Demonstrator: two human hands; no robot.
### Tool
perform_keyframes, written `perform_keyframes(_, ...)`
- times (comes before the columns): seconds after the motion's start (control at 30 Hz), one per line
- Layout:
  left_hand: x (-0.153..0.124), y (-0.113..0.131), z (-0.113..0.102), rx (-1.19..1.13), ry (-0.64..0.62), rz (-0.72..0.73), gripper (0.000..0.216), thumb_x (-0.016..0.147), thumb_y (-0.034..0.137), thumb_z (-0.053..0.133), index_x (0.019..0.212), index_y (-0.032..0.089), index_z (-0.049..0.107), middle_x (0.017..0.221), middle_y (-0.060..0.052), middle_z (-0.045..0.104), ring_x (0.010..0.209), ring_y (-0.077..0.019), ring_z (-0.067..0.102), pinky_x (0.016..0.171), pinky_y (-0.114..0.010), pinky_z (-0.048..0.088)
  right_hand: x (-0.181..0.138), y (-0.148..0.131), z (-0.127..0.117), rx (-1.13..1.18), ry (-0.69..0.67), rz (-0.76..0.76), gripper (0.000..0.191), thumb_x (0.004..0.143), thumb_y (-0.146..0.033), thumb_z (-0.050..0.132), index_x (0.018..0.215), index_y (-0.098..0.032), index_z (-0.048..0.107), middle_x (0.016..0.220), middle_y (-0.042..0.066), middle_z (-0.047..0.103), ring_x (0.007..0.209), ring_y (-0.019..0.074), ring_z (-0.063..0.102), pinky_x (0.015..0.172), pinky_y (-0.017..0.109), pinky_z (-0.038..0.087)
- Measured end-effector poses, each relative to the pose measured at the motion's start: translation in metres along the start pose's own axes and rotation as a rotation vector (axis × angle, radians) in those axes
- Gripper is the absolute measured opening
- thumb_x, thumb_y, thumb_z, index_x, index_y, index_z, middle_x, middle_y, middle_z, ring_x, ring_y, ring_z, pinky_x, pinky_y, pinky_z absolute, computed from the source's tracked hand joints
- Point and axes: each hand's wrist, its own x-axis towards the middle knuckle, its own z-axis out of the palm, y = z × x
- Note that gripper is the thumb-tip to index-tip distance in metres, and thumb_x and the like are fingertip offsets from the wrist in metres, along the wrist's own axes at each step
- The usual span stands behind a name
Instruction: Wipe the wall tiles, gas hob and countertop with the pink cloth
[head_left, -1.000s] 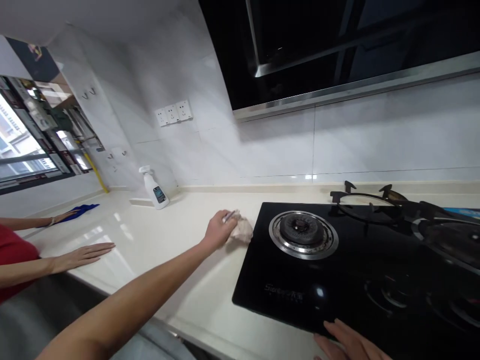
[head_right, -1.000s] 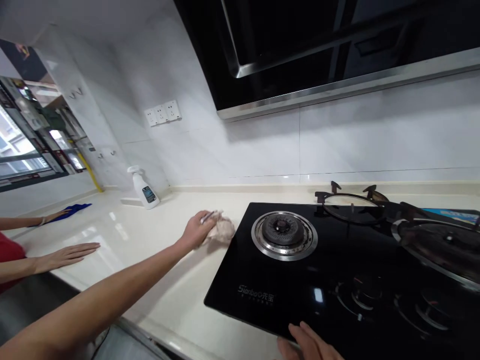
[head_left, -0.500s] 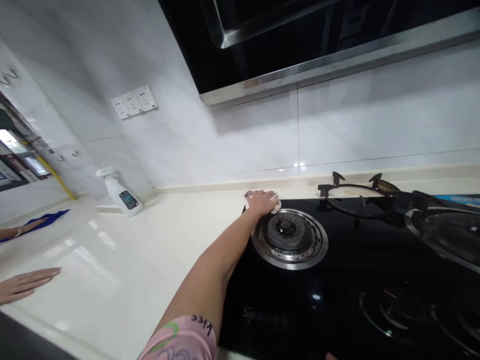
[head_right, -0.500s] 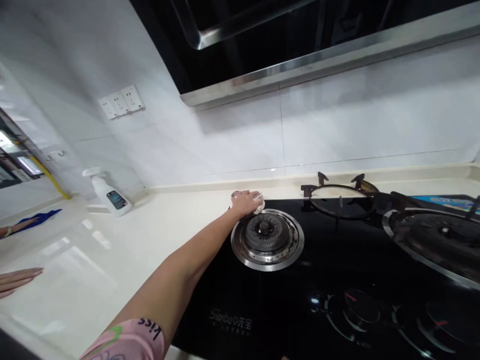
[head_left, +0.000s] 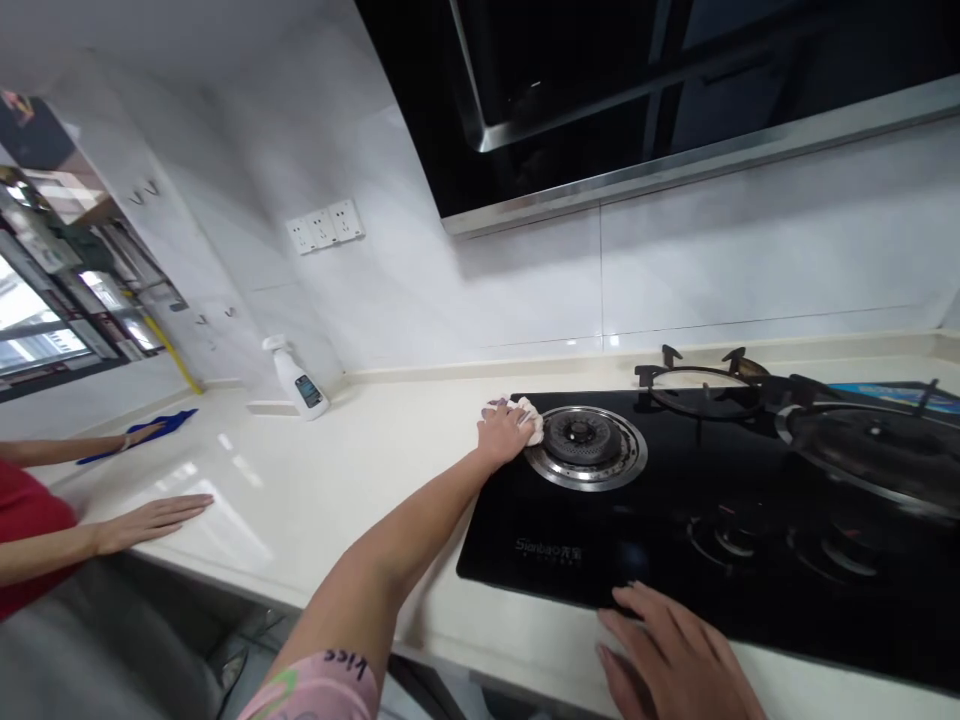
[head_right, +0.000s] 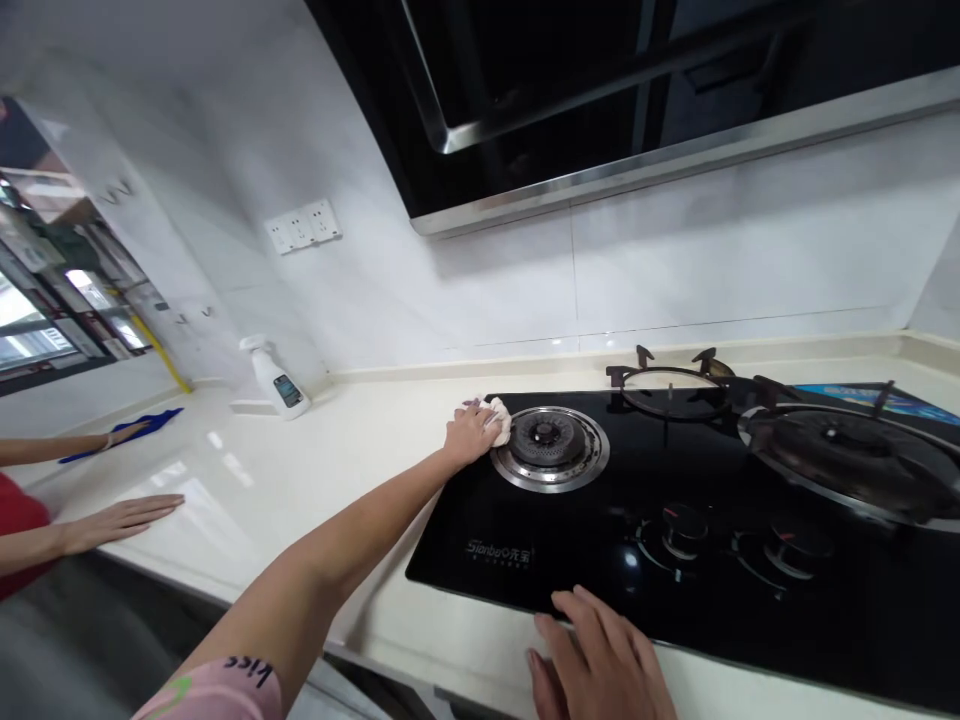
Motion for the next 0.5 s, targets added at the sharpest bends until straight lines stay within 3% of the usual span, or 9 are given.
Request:
perform_keyframes(0.23, -0.102, 0.005, -0.029, -0.005, 0.04, 0.111, 0.038, 0.1, 0.05, 0.053, 0.13, 0.031, 0.068, 0.142, -0.008, 0.061, 0.13, -0.0361, 0.049, 0.103, -0.053, 0.047, -0.001, -0.011, 0.0, 0.088, 0.038, 0.065, 0.021, 0.104, -0.034, 0.054, 0.114, -0.024, 0.07, 0.12, 0.006, 0.068, 0.114, 0.0251, 0.063, 0.094, 0.04, 0.043)
perform_keyframes(0.5, -0.196, 0.048, -0.038, -0.191, 0.115, 0.391, 0.037, 0.096, 0.052, 0.058, 0.124, 0.031, 0.07, 0.135, -0.011, 0.065, 0.123, -0.0349, 0.056, 0.101, -0.057, 0.046, 0.002, -0.017, -0.009, 0.192, -0.055, 0.165, 0.025, 0.108, -0.033, 0.047, 0.106, -0.023, 0.07, 0.122, 0.008, 0.066, 0.116, 0.0265, 0.06, 0.095, 0.044, 0.043)
